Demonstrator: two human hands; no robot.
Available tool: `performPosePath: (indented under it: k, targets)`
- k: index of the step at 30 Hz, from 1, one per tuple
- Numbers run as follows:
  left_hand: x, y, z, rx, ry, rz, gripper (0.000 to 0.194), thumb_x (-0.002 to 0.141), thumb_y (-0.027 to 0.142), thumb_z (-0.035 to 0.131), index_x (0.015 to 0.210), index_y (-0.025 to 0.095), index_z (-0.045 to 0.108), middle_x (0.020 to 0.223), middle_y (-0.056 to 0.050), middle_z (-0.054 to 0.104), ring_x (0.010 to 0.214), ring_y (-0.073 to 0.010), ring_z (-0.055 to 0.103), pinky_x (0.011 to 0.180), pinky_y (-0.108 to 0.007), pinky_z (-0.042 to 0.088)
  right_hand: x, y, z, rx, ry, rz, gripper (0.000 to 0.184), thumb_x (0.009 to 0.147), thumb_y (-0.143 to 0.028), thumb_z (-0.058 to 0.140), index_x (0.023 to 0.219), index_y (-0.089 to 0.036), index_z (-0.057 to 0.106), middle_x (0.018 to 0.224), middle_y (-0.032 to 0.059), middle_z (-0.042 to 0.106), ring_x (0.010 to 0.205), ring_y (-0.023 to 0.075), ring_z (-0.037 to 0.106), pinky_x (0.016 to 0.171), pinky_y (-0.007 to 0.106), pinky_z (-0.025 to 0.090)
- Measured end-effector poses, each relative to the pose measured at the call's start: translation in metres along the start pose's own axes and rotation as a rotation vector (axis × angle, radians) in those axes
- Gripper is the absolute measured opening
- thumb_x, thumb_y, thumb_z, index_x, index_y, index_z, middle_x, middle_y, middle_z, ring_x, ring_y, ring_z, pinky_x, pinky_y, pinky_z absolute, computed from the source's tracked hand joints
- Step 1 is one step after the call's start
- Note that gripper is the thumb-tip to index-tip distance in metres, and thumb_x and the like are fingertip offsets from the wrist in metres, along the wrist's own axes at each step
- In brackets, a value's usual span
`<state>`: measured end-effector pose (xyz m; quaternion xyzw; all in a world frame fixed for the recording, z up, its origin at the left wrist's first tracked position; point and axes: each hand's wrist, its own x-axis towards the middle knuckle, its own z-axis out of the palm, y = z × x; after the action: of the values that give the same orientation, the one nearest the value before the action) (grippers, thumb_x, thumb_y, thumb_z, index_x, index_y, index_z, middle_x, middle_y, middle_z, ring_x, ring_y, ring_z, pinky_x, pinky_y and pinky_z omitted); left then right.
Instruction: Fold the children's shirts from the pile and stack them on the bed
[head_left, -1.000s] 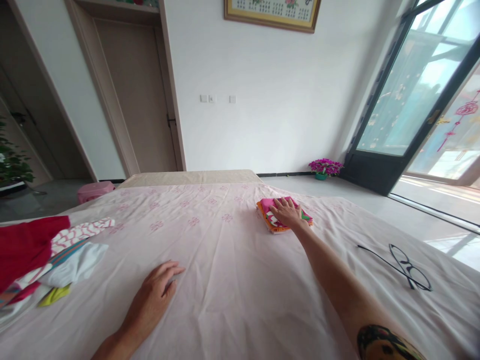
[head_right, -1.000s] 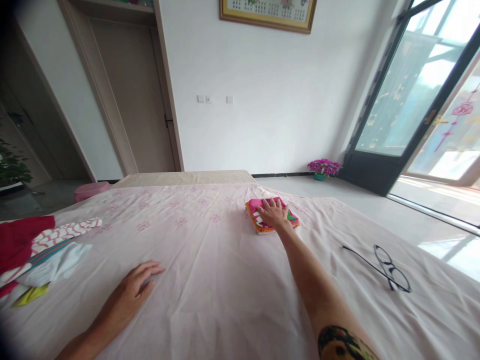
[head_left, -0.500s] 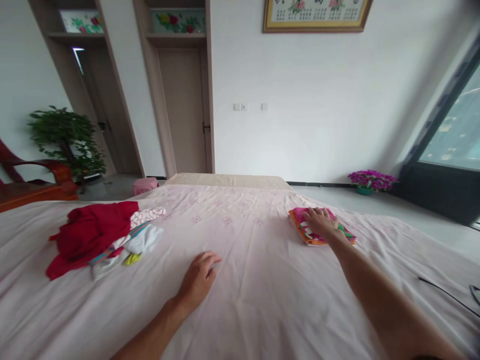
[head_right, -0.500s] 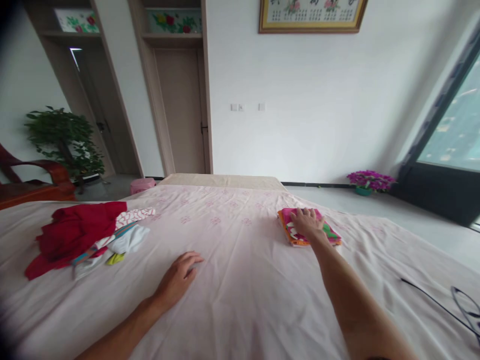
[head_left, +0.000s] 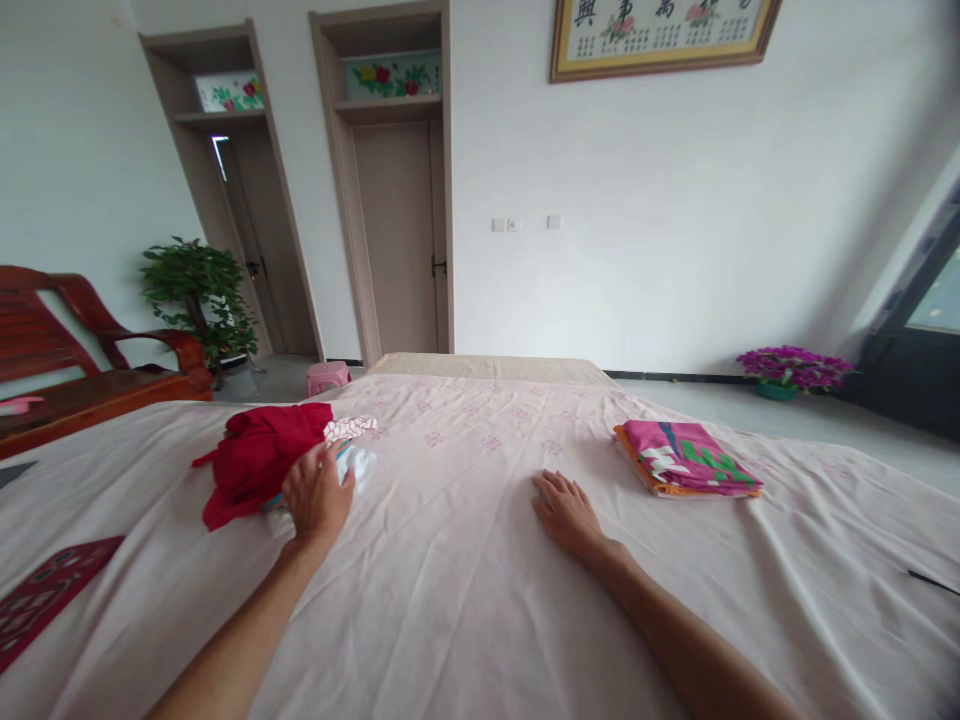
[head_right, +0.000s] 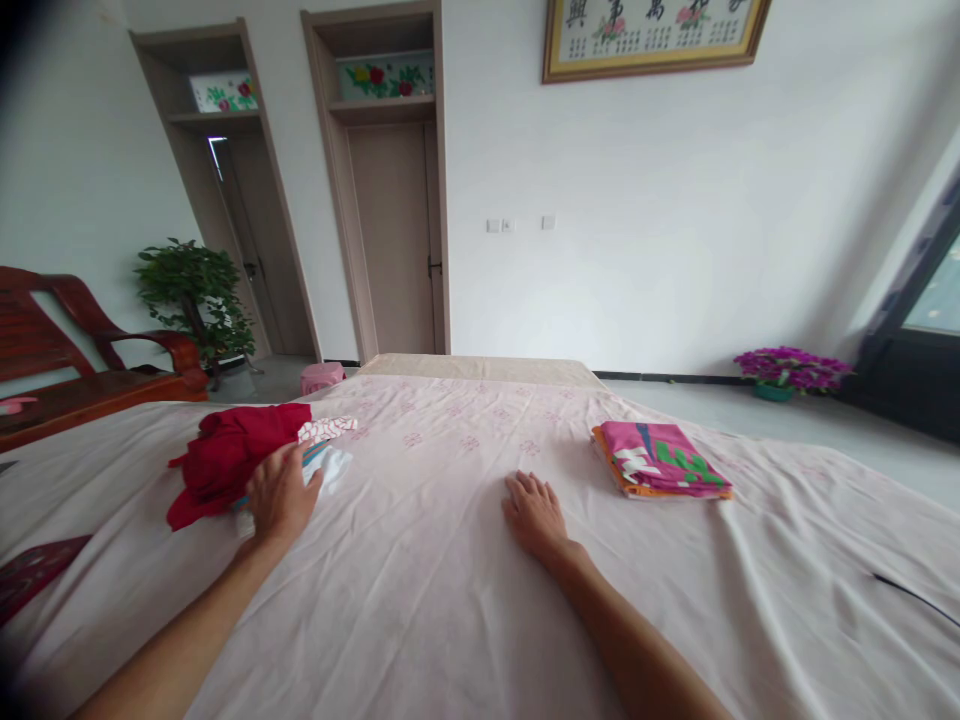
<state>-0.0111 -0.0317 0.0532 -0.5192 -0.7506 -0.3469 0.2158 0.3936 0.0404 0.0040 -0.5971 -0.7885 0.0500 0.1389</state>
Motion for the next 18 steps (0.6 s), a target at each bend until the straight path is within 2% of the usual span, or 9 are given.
performPosePath:
  k: [3,6,8,11,13,15,16,18]
  targets:
    - [0.013,-0.037,-0.016,0.183,-0.009,-0.082,0.042,0.089,0.036,0.05,0.126,0.016,0.054,0.132,-0.019,0.048,0.118,-0.0373,0.043,0.095,-0.052,0.035,-0.001,-0.001,-0.001,0.005,0.009,0.02,0.048,0.092,-0.035,0.04,0.137,-0.024,0.051,0.149,0.0066,0.043,0.14,0.0253,0.032,0.115,0.043,0.02]
    - [0.022,-0.059,-0.025,0.249,-0.088,-0.069,0.034,0.09,0.036,0.047,0.112,0.015,0.06,0.122,-0.019,0.052,0.114,-0.0361,0.045,0.092,-0.05,0.037,-0.002,-0.001,-0.004,0.021,0.024,0.019,0.046,0.092,-0.035,0.042,0.136,-0.025,0.053,0.148,0.0051,0.045,0.139,0.0245,0.033,0.115,0.041,0.021]
    - [0.031,-0.068,-0.028,0.202,-0.124,-0.081,0.033,0.091,0.037,0.043,0.108,0.014,0.06,0.114,-0.015,0.056,0.109,-0.0341,0.05,0.089,-0.048,0.041,-0.005,-0.002,-0.006,0.04,0.033,0.009,0.045,0.092,-0.034,0.042,0.135,-0.026,0.054,0.146,0.0045,0.047,0.139,0.0242,0.034,0.114,0.04,0.022]
    - [0.052,-0.072,-0.034,0.036,-0.123,-0.25,0.039,0.092,0.045,0.039,0.111,0.016,0.055,0.105,-0.013,0.061,0.097,-0.033,0.059,0.08,-0.048,0.047,-0.008,-0.002,-0.009,0.065,0.046,-0.006,0.044,0.091,-0.033,0.043,0.133,-0.025,0.056,0.145,0.0052,0.048,0.137,0.0244,0.036,0.113,0.039,0.023]
    - [0.07,-0.066,-0.04,-0.053,-0.068,-0.335,0.043,0.092,0.05,0.038,0.115,0.016,0.052,0.103,-0.013,0.063,0.097,-0.0346,0.061,0.08,-0.049,0.048,-0.009,-0.002,-0.009,0.08,0.056,-0.015,0.044,0.091,-0.032,0.044,0.132,-0.024,0.057,0.144,0.0059,0.049,0.137,0.0245,0.037,0.113,0.039,0.024]
    - [0.086,-0.048,-0.047,-0.16,0.039,-0.312,0.047,0.092,0.053,0.037,0.115,0.015,0.052,0.106,-0.013,0.062,0.105,-0.0363,0.059,0.087,-0.05,0.047,-0.008,-0.001,-0.009,0.101,0.06,-0.021,0.043,0.09,-0.031,0.045,0.131,-0.024,0.058,0.144,0.0055,0.05,0.136,0.0242,0.037,0.113,0.039,0.024]
    - [0.091,-0.035,-0.051,-0.252,0.101,-0.282,0.047,0.092,0.054,0.038,0.114,0.015,0.053,0.107,-0.011,0.062,0.109,-0.0361,0.058,0.092,-0.05,0.045,-0.007,0.0,-0.009,0.115,0.059,-0.019,0.043,0.089,-0.031,0.046,0.13,-0.024,0.059,0.143,0.0049,0.05,0.136,0.024,0.038,0.113,0.038,0.025]
    - [0.092,0.001,-0.059,-0.46,0.141,-0.215,0.049,0.09,0.056,0.041,0.114,0.015,0.053,0.109,-0.008,0.062,0.112,-0.0333,0.056,0.099,-0.048,0.042,-0.005,0.003,-0.009,0.157,0.061,0.0,0.042,0.088,-0.029,0.047,0.128,-0.024,0.06,0.141,0.0044,0.052,0.134,0.0231,0.041,0.112,0.037,0.027]
